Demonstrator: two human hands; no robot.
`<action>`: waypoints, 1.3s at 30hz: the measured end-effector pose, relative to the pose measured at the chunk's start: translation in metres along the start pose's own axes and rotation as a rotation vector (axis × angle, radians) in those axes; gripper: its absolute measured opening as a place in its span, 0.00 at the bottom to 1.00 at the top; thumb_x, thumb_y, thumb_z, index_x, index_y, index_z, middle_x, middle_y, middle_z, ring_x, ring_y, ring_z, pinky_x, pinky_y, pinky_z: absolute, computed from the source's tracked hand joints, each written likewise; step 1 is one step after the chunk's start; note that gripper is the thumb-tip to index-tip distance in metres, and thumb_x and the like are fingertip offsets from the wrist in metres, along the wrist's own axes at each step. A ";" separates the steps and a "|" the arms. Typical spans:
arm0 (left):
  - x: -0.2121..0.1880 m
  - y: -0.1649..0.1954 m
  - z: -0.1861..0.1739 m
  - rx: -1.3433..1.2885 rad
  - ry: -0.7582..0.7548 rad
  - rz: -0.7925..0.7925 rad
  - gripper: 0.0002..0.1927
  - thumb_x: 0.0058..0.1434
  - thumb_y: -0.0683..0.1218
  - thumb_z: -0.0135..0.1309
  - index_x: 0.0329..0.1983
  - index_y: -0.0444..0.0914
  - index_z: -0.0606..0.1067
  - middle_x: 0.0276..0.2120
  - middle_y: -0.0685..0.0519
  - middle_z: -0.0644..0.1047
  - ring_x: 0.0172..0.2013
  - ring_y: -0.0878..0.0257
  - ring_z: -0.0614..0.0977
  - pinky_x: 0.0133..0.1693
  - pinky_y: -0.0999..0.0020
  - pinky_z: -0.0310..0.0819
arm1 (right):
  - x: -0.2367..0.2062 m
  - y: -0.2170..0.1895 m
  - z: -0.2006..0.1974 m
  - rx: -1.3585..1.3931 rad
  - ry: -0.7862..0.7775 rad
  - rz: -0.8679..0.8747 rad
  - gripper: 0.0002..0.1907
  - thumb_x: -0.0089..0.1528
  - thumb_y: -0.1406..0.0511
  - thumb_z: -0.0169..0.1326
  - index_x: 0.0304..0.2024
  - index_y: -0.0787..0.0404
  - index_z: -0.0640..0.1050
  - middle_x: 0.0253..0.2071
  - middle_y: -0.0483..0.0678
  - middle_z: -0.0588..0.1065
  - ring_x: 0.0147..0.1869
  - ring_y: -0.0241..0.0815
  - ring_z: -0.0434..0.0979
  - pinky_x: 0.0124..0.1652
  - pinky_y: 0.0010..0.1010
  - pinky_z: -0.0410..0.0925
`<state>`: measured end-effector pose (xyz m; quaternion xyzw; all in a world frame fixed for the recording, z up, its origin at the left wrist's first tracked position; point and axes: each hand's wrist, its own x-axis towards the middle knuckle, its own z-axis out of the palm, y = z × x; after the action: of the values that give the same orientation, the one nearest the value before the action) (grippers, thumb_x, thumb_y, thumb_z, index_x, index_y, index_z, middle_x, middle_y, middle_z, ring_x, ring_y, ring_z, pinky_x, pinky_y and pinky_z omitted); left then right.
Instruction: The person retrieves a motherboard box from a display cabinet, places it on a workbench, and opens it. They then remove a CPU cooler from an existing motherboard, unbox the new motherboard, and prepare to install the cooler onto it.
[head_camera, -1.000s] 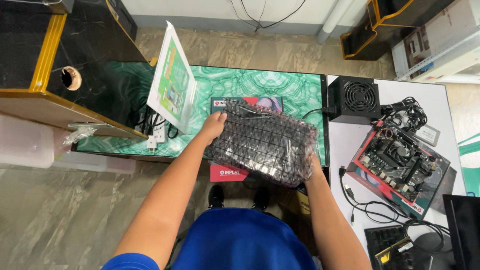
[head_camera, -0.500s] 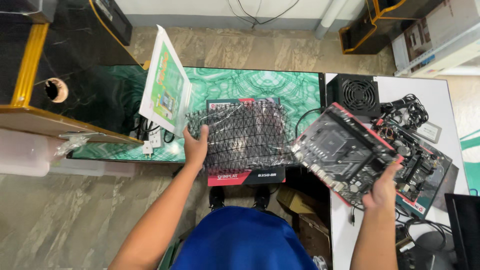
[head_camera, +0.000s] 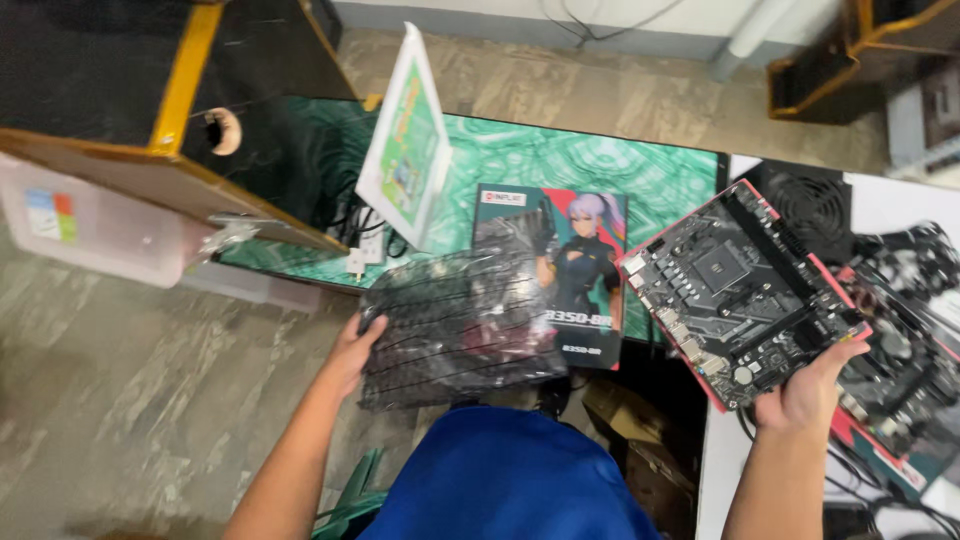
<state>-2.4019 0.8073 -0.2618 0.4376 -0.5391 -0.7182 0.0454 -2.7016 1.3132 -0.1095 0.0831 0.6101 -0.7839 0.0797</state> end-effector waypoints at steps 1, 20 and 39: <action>-0.005 -0.006 -0.025 -0.136 0.013 -0.069 0.22 0.63 0.51 0.57 0.59 0.39 0.73 0.49 0.53 0.81 0.47 0.60 0.81 0.49 0.62 0.76 | 0.002 0.007 0.009 0.011 -0.034 0.009 0.45 0.64 0.33 0.34 0.74 0.49 0.63 0.75 0.42 0.66 0.76 0.46 0.67 0.71 0.44 0.63; -0.037 0.087 0.025 0.394 0.708 1.655 0.26 0.66 0.45 0.48 0.63 0.33 0.54 0.52 0.35 0.69 0.49 0.45 0.74 0.54 0.48 0.71 | 0.022 0.091 0.097 0.143 -0.211 0.378 0.43 0.65 0.35 0.31 0.69 0.53 0.67 0.68 0.47 0.70 0.68 0.47 0.71 0.65 0.45 0.65; 0.059 0.212 0.075 0.025 0.127 0.963 0.24 0.71 0.38 0.45 0.70 0.32 0.59 0.66 0.39 0.68 0.67 0.54 0.71 0.68 0.62 0.60 | 0.070 0.133 0.113 -0.135 -0.379 0.429 0.36 0.69 0.43 0.33 0.65 0.62 0.69 0.59 0.50 0.76 0.60 0.45 0.77 0.59 0.40 0.70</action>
<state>-2.5751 0.7427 -0.1210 0.1818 -0.6850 -0.5811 0.4000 -2.7437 1.1698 -0.2239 0.0569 0.6038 -0.7081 0.3616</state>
